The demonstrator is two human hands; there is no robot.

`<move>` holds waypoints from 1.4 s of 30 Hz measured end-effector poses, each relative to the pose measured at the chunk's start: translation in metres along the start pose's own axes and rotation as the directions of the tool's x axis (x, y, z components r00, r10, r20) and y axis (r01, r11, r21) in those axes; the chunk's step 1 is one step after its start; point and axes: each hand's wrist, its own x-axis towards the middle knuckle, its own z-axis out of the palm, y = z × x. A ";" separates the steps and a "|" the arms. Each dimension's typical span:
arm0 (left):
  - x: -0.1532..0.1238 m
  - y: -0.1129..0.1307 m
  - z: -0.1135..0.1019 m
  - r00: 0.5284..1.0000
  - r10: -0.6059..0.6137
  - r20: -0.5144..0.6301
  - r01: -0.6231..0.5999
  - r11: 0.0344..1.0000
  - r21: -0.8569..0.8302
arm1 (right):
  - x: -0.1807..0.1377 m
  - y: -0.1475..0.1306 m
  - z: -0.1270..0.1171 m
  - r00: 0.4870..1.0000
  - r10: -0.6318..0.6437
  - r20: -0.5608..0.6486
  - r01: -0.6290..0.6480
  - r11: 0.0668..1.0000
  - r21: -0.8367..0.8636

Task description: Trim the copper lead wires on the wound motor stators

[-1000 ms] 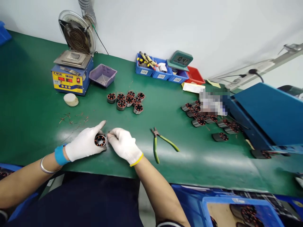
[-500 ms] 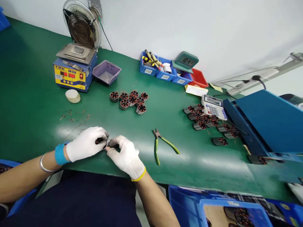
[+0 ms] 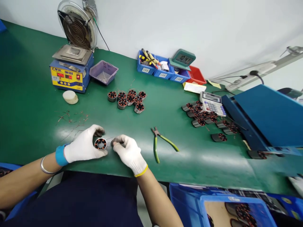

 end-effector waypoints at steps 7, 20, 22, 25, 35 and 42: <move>0.006 0.000 0.002 0.996 -0.036 0.086 0.018 0.980 0.197 | 0.034 -0.006 0.002 0.997 -0.003 0.074 -0.020 0.953 0.303; 0.005 0.003 -0.002 0.988 -0.104 0.112 0.084 0.982 0.167 | 0.072 -0.029 -0.013 0.912 -0.011 0.411 0.081 0.985 -0.152; 0.005 0.005 -0.003 0.988 -0.103 0.114 0.083 0.982 0.167 | 0.078 -0.032 -0.006 0.924 -0.038 0.380 0.112 0.979 -0.173; 0.006 0.004 -0.004 0.988 -0.106 0.110 0.086 0.980 0.178 | 0.078 -0.031 -0.003 0.937 -0.033 0.349 0.096 0.982 -0.165; 0.007 -0.001 -0.003 0.990 -0.087 0.113 0.068 0.984 0.165 | 0.018 0.005 -0.015 0.983 0.008 0.185 -0.023 0.997 0.076; 0.006 0.001 -0.002 0.988 -0.117 0.102 0.105 0.987 0.120 | 0.009 -0.033 -0.003 0.975 -0.219 0.046 0.224 0.936 -0.271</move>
